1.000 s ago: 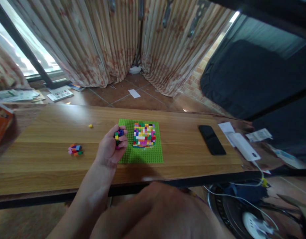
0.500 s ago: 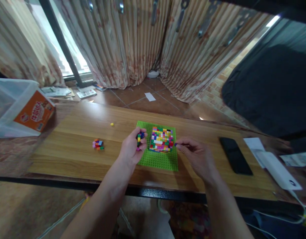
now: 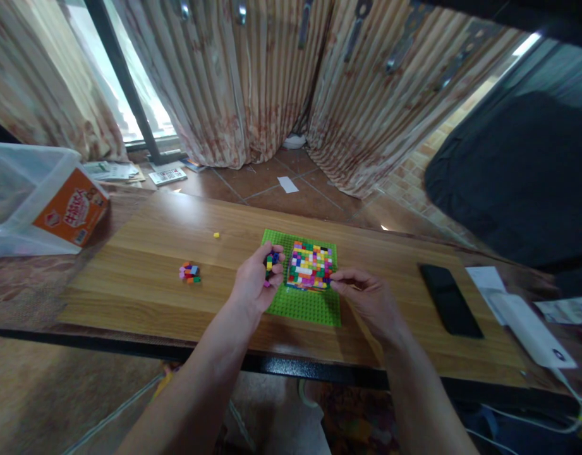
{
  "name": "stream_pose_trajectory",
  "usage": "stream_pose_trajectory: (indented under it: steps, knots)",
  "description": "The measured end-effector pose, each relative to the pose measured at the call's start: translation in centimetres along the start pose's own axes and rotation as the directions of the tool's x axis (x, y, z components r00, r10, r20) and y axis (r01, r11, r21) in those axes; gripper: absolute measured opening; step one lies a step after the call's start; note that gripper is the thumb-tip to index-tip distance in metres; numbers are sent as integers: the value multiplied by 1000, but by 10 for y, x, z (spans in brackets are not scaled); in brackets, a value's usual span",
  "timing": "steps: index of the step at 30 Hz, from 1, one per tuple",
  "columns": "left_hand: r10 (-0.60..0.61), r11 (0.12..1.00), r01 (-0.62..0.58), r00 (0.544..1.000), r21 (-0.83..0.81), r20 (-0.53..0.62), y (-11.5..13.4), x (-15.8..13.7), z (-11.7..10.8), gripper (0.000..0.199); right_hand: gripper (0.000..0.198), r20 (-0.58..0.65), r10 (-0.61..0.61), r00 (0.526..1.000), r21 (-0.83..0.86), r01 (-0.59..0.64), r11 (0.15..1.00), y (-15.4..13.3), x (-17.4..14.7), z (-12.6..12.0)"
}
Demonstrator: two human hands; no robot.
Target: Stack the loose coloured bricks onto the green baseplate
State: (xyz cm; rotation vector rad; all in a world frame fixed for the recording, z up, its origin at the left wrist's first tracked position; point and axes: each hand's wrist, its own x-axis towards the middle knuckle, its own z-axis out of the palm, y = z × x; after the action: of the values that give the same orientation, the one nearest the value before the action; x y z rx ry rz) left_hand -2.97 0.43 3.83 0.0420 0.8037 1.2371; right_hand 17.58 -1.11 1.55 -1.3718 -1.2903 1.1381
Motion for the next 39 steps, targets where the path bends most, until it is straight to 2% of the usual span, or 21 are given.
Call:
stream_pose_trajectory:
  steps: [11,20,27,30,32,34,36,39]
  knots:
    - [-2,1000,2,1000,3,5,-2,0,0,23,27,26,242,970,296,-238,925,2,0,4]
    - [-15,1000,15,1000,7,-6,-5,-1,1,22,27,42,303,952,378,-296,877,2,1,8]
    - [-10,1000,10,1000,17,-6,-7,-1,1,21,26,46,288,956,387,-283,878,5,0,9]
    - [-12,1000,13,1000,20,-8,-7,-1,1,22,26,35,253,967,343,-249,906,3,0,7]
    - [-11,1000,11,1000,20,-5,-8,-1,1,23,24,-31,181,983,298,-164,940,-2,1,6]
    - [-17,1000,17,1000,20,-1,-9,0,2,23,20,-131,53,990,241,-20,970,-8,0,9]
    - [-22,999,22,1000,23,-2,-10,0,2,23,14,-180,-97,979,155,125,980,-16,-3,16]
    - [11,999,-11,1000,46,0,-13,0,3,21,7,-75,-309,948,-41,306,951,-25,-11,34]
